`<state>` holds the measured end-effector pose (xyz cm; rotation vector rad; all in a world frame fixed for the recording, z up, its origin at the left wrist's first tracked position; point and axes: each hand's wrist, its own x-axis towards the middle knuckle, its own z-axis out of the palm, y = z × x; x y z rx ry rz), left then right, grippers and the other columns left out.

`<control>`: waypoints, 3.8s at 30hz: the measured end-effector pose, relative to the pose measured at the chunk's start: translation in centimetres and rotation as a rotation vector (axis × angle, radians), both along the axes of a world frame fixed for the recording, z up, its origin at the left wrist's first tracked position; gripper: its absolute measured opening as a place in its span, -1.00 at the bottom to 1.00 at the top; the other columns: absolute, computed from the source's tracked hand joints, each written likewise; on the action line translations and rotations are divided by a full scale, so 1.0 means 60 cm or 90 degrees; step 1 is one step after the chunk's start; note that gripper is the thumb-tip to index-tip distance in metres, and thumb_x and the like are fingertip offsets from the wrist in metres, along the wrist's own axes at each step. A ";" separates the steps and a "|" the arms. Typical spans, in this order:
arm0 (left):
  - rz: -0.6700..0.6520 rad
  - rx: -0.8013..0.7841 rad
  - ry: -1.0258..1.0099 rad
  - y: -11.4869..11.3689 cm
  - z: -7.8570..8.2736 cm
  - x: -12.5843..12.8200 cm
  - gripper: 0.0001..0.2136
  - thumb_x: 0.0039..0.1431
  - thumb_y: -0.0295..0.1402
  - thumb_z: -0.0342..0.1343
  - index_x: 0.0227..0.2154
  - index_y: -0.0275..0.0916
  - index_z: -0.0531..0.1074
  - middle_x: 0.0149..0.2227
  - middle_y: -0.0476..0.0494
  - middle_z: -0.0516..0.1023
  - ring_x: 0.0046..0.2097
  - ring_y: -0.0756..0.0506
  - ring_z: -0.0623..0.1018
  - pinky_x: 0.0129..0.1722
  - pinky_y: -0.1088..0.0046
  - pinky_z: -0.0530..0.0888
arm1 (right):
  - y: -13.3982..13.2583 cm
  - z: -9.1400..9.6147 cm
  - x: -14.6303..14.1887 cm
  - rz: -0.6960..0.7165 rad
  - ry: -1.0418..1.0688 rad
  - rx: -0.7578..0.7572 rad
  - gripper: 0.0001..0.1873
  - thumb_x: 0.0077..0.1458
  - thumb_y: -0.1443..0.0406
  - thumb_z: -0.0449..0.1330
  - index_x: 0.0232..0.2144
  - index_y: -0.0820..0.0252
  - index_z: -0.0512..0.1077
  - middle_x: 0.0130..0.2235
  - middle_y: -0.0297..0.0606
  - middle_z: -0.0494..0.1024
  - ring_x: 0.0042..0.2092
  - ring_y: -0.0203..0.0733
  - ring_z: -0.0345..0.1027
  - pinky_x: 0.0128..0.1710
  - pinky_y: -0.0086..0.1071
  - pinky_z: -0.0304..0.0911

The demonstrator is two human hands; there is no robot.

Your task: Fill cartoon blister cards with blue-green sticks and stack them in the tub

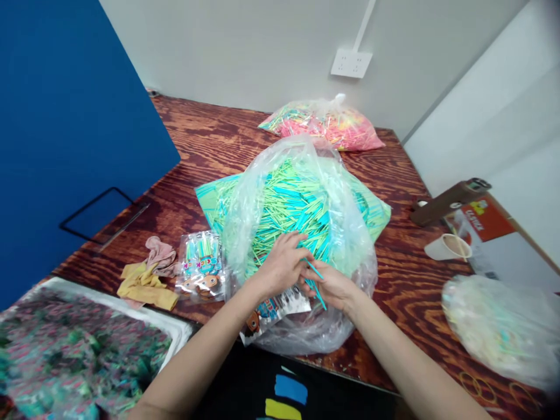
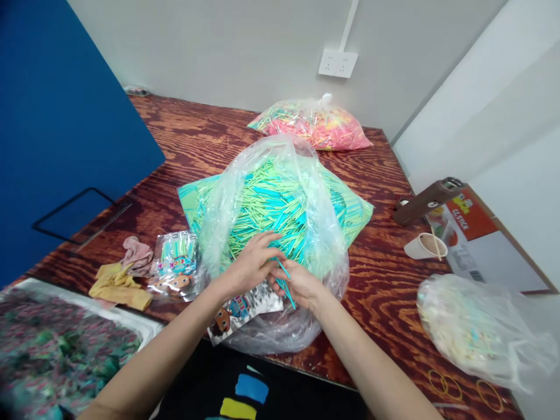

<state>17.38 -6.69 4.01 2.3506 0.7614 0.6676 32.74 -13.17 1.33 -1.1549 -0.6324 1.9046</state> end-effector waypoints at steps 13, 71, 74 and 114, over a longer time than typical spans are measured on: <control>0.323 -0.046 -0.137 -0.082 -0.013 -0.055 -0.57 0.31 -0.32 -0.03 0.22 -0.20 0.20 0.24 -0.30 0.32 0.25 -0.21 0.31 0.19 0.16 0.27 | -0.010 0.006 -0.026 -0.199 0.095 -0.004 -0.64 -0.14 0.28 0.46 -0.29 0.21 0.44 -0.46 -0.41 0.40 -0.46 -0.37 0.24 -0.47 -0.47 0.19; 0.283 -0.045 0.130 -0.097 -0.079 -0.060 -0.91 0.20 -0.42 0.11 -0.40 -0.19 0.31 -0.31 -0.06 0.38 -0.22 -0.13 0.41 -0.24 0.36 0.32 | -0.088 -0.013 -0.059 -0.247 -0.450 0.398 -0.82 0.23 0.25 0.13 -0.33 0.11 0.53 -0.30 -0.29 0.57 -0.20 -0.15 0.43 -0.12 -0.33 0.25; 0.274 -0.074 0.068 -0.091 -0.080 -0.065 -0.91 0.23 -0.46 0.04 -0.41 -0.20 0.32 -0.34 -0.04 0.41 -0.25 -0.10 0.44 -0.27 0.40 0.31 | -0.089 -0.016 -0.058 -0.251 -0.446 0.387 -0.80 0.23 0.23 0.11 -0.33 0.12 0.52 -0.32 -0.27 0.57 -0.20 -0.13 0.43 -0.11 -0.31 0.27; 0.373 -0.562 -0.435 -0.094 -0.048 -0.084 -0.83 0.02 -0.26 0.27 -0.41 -0.25 0.48 -0.49 0.04 0.50 -0.41 0.02 0.46 -0.37 0.56 0.36 | -0.087 -0.026 -0.055 -0.273 -0.414 0.327 -0.81 0.19 0.18 0.17 -0.32 0.14 0.53 -0.32 -0.26 0.59 -0.20 -0.10 0.46 -0.11 -0.28 0.29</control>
